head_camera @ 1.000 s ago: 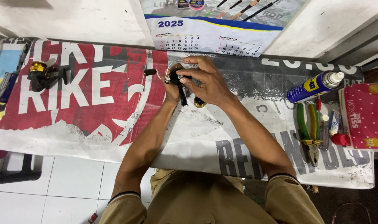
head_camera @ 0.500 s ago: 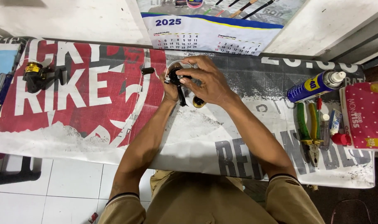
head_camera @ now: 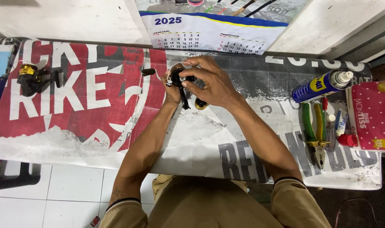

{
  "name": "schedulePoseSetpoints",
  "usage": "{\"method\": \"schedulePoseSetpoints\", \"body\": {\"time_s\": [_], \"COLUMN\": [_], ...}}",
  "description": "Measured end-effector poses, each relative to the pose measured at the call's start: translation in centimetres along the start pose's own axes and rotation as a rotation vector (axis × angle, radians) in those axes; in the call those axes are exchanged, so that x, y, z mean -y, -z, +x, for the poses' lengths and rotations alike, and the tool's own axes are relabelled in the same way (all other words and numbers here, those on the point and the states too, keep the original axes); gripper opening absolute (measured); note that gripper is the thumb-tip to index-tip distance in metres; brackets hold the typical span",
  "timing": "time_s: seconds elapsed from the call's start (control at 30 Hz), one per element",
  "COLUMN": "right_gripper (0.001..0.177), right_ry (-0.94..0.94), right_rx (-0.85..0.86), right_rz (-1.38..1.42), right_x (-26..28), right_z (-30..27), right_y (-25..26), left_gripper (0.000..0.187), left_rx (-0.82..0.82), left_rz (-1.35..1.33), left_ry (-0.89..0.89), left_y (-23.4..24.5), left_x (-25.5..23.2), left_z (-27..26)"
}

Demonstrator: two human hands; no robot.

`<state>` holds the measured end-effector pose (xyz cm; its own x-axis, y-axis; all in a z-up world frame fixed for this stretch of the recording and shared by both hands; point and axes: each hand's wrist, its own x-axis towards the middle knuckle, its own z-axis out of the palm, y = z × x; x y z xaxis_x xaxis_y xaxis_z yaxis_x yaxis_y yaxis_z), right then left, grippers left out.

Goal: The person cleans a fishing reel using a white cloth, wiping the handle, spool, and body. They rotate the reel to access different parts and test the handle's movement. The person also handles a small yellow container, likely containing lubricant, and applies it to the reel.

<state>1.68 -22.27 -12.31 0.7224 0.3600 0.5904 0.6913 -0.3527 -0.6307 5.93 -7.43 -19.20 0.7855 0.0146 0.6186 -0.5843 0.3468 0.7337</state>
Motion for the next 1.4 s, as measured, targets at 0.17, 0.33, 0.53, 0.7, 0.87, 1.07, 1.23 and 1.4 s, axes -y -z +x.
{"method": "schedulePoseSetpoints", "body": {"time_s": [0.17, 0.33, 0.53, 0.7, 0.87, 1.07, 1.23, 1.4], "right_gripper": [0.021, 0.024, 0.023, 0.022, 0.024, 0.022, 0.02, 0.02], "right_ry": [0.031, 0.05, 0.074, 0.091, 0.073, 0.107, 0.099, 0.102], "right_rx": [-0.066, -0.113, -0.167, -0.189, -0.166, -0.155, -0.135, -0.146], "right_rz": [0.008, 0.007, 0.009, 0.046, 0.089, 0.058, 0.047, 0.018], "right_x": [-0.1, 0.2, -0.3, 0.2, 0.8, 0.5, 0.4, 0.4], "right_z": [0.1, -0.1, -0.6, -0.4, -0.2, -0.1, 0.0, -0.1], "right_y": [-0.6, -1.3, -2.2, -2.2, -1.6, -1.3, -1.2, -1.2], "left_gripper": [0.047, 0.048, 0.055, 0.051, 0.049, 0.046, 0.045, 0.044], "left_rx": [-0.008, -0.011, -0.044, -0.052, -0.068, -0.093, -0.113, -0.14], "left_rz": [0.013, 0.025, -0.032, -0.208, -0.294, -0.41, -0.496, -0.612], "left_ry": [0.008, 0.016, 0.041, 0.144, 0.207, 0.288, 0.349, 0.428], "left_y": [0.0, 0.5, 2.4, 3.0, 3.0, 3.1, 3.2, 3.3], "left_x": [-0.1, 1.3, 5.4, 6.7, 6.8, 7.1, 7.3, 7.3], "left_z": [0.0, -0.6, -2.2, -2.5, -2.6, -2.7, -2.7, -2.9]}}
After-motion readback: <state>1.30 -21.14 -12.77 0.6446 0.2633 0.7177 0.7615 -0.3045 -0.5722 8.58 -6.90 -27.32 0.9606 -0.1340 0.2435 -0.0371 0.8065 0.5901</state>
